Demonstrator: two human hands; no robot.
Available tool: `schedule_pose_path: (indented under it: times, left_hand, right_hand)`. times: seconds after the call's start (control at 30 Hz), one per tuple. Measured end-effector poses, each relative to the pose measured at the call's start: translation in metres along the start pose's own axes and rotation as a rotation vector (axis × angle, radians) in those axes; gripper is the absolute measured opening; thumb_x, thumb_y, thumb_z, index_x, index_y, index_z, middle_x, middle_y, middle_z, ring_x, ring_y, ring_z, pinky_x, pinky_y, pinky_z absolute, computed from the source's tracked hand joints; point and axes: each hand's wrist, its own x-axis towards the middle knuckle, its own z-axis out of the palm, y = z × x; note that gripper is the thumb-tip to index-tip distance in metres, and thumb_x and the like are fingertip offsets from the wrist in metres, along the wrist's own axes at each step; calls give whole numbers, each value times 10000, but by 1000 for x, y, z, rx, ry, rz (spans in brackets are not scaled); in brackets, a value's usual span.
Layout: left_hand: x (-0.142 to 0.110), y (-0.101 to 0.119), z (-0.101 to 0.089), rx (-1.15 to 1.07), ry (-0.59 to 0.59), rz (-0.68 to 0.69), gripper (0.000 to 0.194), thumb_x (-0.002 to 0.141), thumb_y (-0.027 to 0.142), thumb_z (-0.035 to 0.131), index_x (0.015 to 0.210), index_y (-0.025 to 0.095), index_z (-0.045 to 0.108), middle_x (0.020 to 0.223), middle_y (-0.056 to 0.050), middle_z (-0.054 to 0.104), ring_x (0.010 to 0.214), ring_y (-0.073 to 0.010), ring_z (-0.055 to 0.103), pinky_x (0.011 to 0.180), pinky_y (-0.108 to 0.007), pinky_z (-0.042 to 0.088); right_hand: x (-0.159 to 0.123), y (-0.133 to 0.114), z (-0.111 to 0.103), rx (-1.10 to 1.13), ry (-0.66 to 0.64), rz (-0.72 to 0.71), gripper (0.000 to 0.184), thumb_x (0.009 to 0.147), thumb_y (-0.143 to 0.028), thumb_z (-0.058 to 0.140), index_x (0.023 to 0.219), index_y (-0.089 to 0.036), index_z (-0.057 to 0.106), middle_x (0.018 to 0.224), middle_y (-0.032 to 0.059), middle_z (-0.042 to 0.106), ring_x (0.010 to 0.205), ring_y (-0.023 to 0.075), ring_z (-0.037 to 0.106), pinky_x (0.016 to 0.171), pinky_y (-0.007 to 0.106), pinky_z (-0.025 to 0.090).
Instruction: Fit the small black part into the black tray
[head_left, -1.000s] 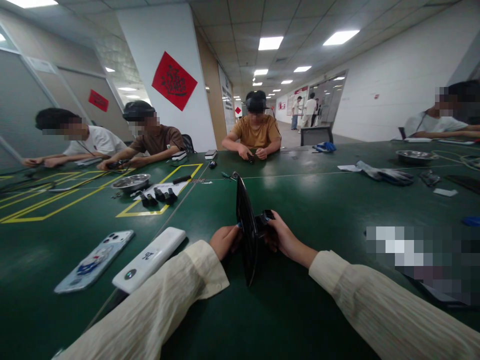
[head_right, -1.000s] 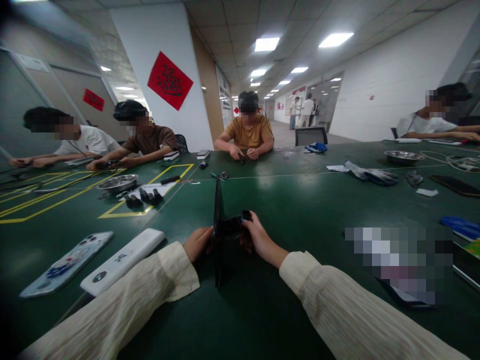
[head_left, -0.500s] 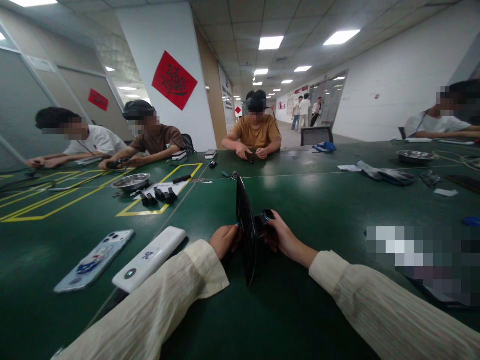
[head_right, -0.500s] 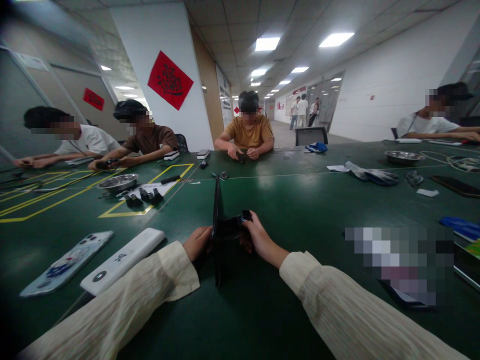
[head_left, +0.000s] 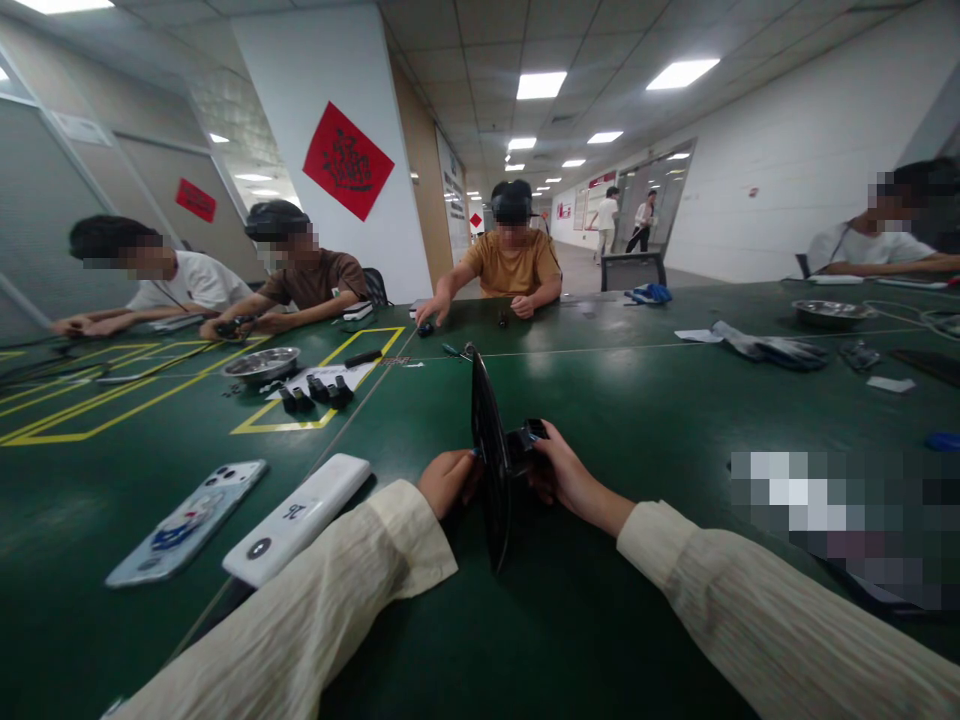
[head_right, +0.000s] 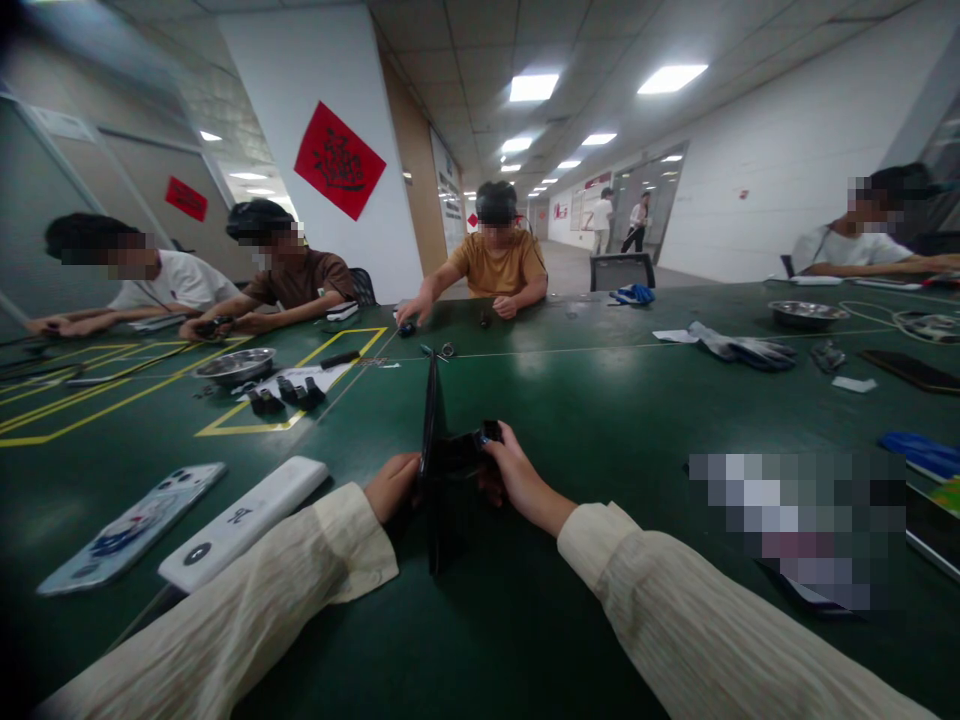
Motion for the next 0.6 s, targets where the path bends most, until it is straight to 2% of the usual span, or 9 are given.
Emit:
schedule_pose_path:
  times: [0.6]
  left_hand:
    - [2, -4, -1, 33, -19, 53, 390, 807, 441, 270, 574, 180, 441, 439, 11, 435, 430, -131, 433, 470, -245, 333]
  right_hand:
    - [0, 0, 0, -10, 15, 4, 435, 776, -436, 442, 1153, -255, 323, 528, -68, 517, 338, 92, 438, 266, 154, 289]
